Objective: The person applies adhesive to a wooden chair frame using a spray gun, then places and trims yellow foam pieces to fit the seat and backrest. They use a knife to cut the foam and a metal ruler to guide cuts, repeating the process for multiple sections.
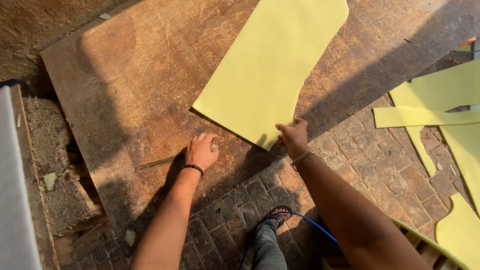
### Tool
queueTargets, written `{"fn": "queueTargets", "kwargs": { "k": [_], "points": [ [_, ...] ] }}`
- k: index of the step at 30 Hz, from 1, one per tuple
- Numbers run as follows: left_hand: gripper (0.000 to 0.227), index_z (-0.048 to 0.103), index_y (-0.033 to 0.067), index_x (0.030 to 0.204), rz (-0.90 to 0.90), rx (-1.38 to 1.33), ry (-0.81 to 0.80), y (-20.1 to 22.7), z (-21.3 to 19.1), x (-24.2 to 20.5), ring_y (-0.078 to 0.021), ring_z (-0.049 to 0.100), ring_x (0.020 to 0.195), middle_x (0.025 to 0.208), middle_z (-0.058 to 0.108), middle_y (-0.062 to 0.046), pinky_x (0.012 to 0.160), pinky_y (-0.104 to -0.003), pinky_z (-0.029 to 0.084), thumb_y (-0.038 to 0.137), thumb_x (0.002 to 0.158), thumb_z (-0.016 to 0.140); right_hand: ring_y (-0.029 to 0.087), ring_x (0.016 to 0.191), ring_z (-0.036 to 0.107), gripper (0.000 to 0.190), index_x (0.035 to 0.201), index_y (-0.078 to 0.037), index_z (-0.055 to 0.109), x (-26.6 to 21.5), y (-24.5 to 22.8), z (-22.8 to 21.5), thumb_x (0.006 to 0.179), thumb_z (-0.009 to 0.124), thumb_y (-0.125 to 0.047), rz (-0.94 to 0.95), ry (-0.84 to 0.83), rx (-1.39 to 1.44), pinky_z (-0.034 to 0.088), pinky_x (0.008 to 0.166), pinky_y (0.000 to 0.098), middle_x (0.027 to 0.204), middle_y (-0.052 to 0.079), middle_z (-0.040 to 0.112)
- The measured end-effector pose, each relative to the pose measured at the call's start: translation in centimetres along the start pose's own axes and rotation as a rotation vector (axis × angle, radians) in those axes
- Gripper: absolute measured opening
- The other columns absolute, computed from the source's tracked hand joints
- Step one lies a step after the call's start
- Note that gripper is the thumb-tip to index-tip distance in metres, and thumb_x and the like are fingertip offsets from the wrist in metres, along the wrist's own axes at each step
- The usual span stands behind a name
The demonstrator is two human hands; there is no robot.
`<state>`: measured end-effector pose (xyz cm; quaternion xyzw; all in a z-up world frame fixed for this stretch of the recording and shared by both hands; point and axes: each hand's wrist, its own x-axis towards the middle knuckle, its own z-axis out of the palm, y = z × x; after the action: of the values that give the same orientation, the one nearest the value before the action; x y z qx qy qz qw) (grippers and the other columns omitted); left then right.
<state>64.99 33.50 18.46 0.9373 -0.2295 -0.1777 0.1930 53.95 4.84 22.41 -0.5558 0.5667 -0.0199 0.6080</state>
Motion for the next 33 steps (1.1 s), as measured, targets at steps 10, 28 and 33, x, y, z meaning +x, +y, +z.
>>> {"fn": "queueTargets", "kwargs": {
  "k": [10,28,33],
  "points": [
    [0.060,0.042,0.0101,0.139,-0.514,-0.996,0.410,11.9,2.9,3.7,-0.0234,0.060,0.094,0.102,0.058,-0.010,0.084,-0.038,0.052,0.014,0.086,0.069,0.008,0.050,0.043,0.019,0.100,0.002,0.066,0.4,-0.7,0.0,0.096,0.066,-0.017,0.103,-0.305,0.349,0.040,0.046,0.0269,0.069,-0.001,0.049],
    [0.005,0.074,0.0156,0.084,1.633,-0.110,-0.445,40.3,-9.7,-21.4,-0.0214,0.071,0.080,0.080,0.074,-0.003,0.074,-0.040,0.050,0.017,0.083,0.078,0.016,0.099,0.060,0.045,0.129,-0.006,0.049,-31.3,21.7,-32.1,0.093,0.068,-0.025,-0.253,0.389,0.471,0.051,0.086,0.0355,0.113,0.007,0.059],
    [0.023,0.072,0.0094,0.089,1.870,-0.540,-0.908,47.8,-7.2,-33.6,-0.0250,0.069,0.081,0.086,0.074,-0.009,0.072,-0.036,0.054,0.021,0.074,0.086,0.024,0.135,0.057,0.065,0.141,0.004,0.060,-43.8,30.0,-34.7,0.099,0.063,-0.045,-0.636,0.370,0.765,0.042,0.116,0.0378,0.145,0.017,0.063]
  ]
}}
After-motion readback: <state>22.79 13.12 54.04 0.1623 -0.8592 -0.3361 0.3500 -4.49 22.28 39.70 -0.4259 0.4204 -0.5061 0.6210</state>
